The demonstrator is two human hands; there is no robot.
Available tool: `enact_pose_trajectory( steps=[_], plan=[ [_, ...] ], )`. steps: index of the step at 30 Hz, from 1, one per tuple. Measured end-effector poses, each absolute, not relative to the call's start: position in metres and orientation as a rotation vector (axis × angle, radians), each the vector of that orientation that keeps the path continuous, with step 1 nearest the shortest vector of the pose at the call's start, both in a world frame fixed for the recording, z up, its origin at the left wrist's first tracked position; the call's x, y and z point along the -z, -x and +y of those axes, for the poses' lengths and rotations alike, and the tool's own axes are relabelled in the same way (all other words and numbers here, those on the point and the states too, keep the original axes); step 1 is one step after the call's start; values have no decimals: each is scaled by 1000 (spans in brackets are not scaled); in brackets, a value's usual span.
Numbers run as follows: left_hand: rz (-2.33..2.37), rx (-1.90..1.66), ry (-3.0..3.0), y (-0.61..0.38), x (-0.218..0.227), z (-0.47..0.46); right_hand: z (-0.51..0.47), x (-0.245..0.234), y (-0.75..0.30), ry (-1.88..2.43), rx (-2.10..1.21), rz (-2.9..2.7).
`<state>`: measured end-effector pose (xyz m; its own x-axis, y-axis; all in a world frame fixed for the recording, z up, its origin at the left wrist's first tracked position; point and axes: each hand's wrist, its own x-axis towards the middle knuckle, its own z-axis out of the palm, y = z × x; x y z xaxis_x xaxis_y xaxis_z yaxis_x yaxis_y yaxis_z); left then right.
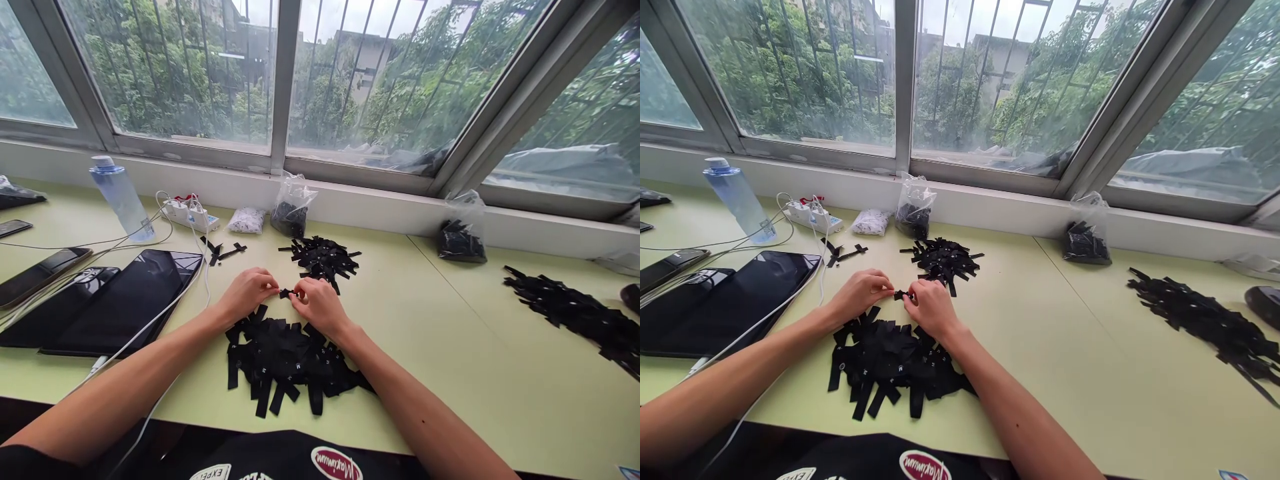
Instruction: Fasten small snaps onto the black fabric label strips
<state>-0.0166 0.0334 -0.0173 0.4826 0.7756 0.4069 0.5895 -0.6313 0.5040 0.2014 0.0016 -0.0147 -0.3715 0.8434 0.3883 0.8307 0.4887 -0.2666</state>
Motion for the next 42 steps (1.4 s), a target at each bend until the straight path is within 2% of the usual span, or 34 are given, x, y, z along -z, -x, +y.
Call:
enact_pose_trajectory(
  steps=[13,23,29,35,42],
  plan=[
    [999,-942,-2482,9,17,27,2,13,-204,1235,-175,-2167],
    [984,-1054,-2307,10,10,22,2,3,-204,1126,-858,-1800],
    [978,-1206,-2098,8,5,19,1,2,-202,1043,-1048,-1687],
    [1008,-1202,-1974,6,5,19,0,2,-200,1051,-1038,-1714],
    [1055,-1129,-1973,6,-1,16,-7,0,-194,1084,-795,-1648]
  ],
)
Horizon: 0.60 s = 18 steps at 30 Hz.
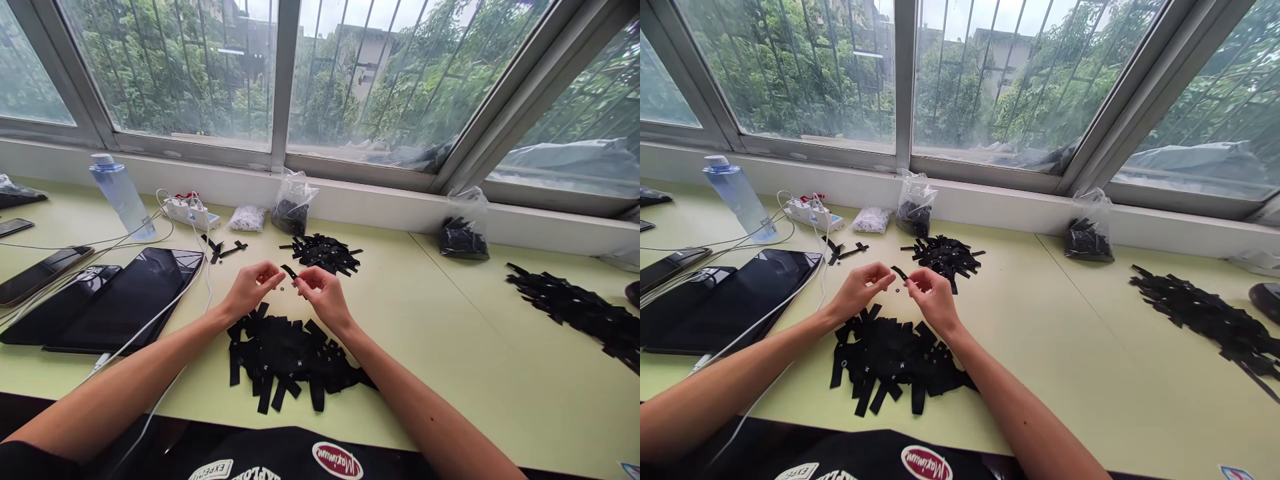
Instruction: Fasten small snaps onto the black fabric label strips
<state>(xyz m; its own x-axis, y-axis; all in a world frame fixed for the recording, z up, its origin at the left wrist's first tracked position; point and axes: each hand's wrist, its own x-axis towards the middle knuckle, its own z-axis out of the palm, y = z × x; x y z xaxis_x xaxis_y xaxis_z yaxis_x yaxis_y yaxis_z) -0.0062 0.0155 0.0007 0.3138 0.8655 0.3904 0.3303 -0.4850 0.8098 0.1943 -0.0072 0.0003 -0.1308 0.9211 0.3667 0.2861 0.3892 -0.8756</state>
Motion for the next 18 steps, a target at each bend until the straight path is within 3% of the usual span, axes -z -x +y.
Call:
enact_pose_trajectory(
  steps=[8,18],
  plan=[
    [890,-1080,-1964,-1,-1,8,-17,-1,-190,1086,-172,-1853],
    [841,-1088,-1838,5,-1,12,-11,8,-193,993,-129,-2081]
  ],
)
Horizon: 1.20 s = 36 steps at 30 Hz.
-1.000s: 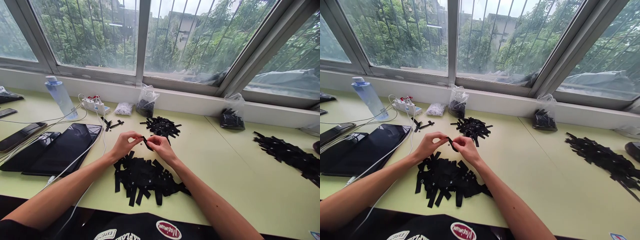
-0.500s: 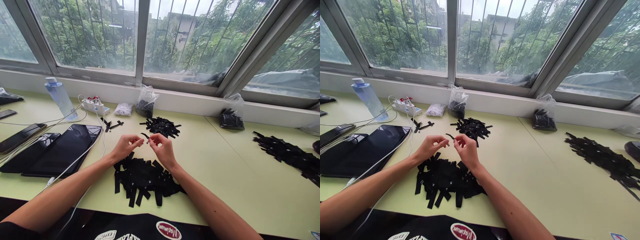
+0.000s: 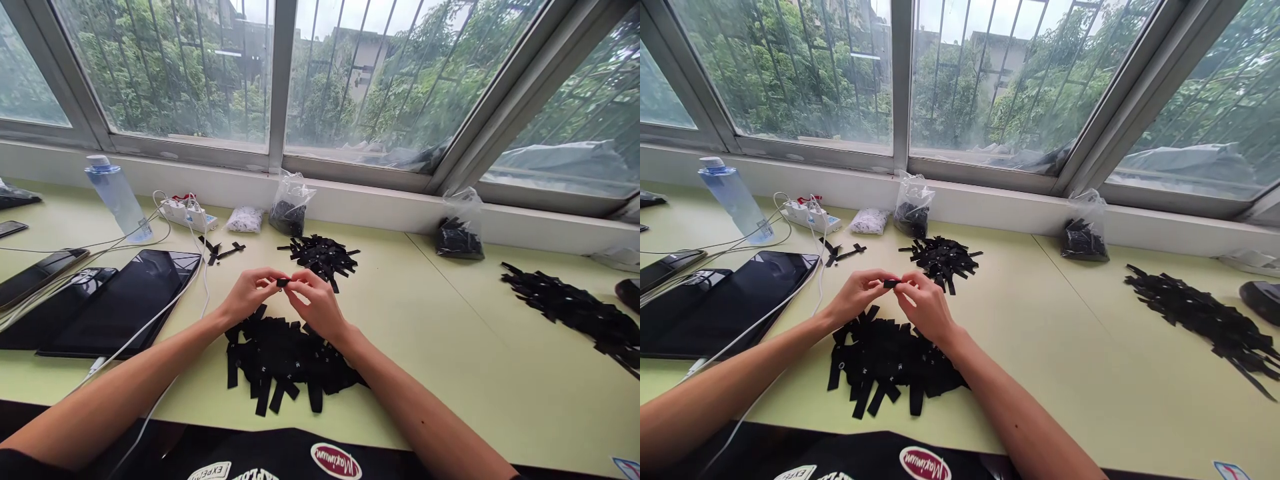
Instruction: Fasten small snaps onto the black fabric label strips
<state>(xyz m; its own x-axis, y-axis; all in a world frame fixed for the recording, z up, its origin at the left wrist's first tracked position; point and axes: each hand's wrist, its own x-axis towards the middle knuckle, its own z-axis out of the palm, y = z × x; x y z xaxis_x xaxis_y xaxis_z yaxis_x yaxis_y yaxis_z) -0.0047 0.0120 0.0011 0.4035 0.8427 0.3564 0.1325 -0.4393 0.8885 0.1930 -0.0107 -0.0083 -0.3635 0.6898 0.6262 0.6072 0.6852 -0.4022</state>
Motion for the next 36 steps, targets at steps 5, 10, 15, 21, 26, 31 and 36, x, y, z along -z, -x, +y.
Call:
enact_pose_trajectory(
  steps=[5,10,15,21,26,31,36],
  plan=[
    [820,-1038,-1882,4,-3,10,-9,9,-196,998,-169,-2057],
    [845,-1106,-1880,4,-2,9,-11,7,-194,971,-245,-2045],
    [836,-1153,-1791,4,-4,11,-10,2,-196,977,-307,-1935],
    [892,-1189,-1771,6,0,16,12,17,-212,1226,-221,-2016],
    [912,-1164,-1756,7,6,20,23,28,-214,1288,-283,-2133],
    [900,-1147,-1725,7,5,22,22,25,-209,1295,-187,-2204],
    [880,-1126,-1727,7,6,23,22,26,-206,1350,2,-2262]
  ],
)
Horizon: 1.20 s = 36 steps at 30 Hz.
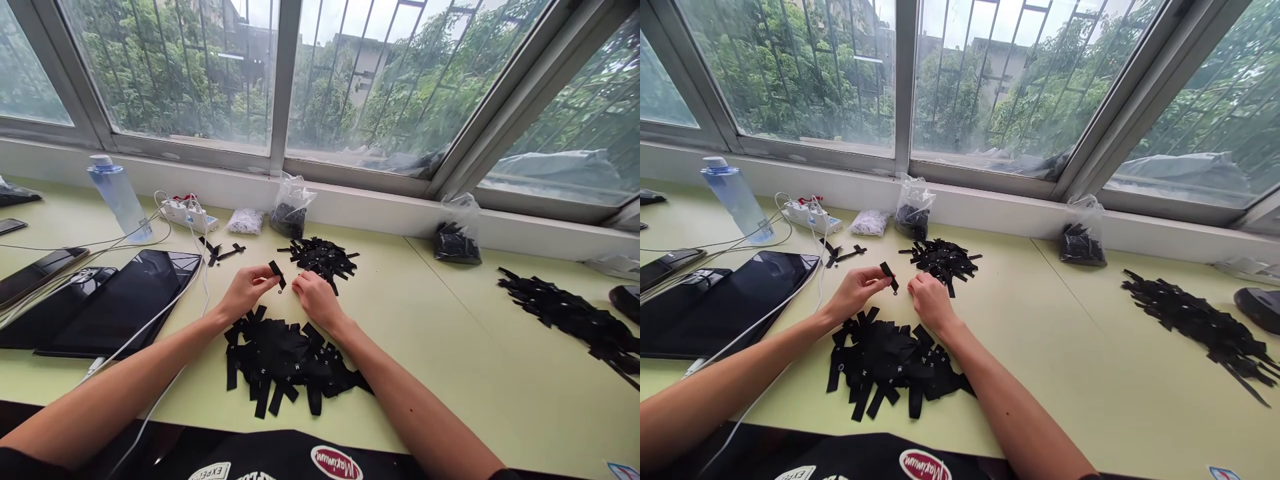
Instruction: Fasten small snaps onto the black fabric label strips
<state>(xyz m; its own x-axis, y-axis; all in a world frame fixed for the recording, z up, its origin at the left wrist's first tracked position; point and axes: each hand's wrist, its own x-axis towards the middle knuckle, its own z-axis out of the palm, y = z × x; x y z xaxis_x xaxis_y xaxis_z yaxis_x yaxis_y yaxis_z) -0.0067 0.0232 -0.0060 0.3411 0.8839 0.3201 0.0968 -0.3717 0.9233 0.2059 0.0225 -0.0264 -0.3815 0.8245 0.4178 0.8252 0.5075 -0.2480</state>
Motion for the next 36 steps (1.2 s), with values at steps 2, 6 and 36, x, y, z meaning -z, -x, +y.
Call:
enact_pose_trajectory(
  steps=[2,6,36],
  plan=[
    [878,-1128,-1724,6,6,23,21,25,-206,1345,-40,-2193],
    [876,-1133,-1726,5,6,20,14,16,-206,1273,-276,-1997],
    [832,-1110,-1733,2,3,15,2,3,-200,1008,-923,-1607]
  ],
)
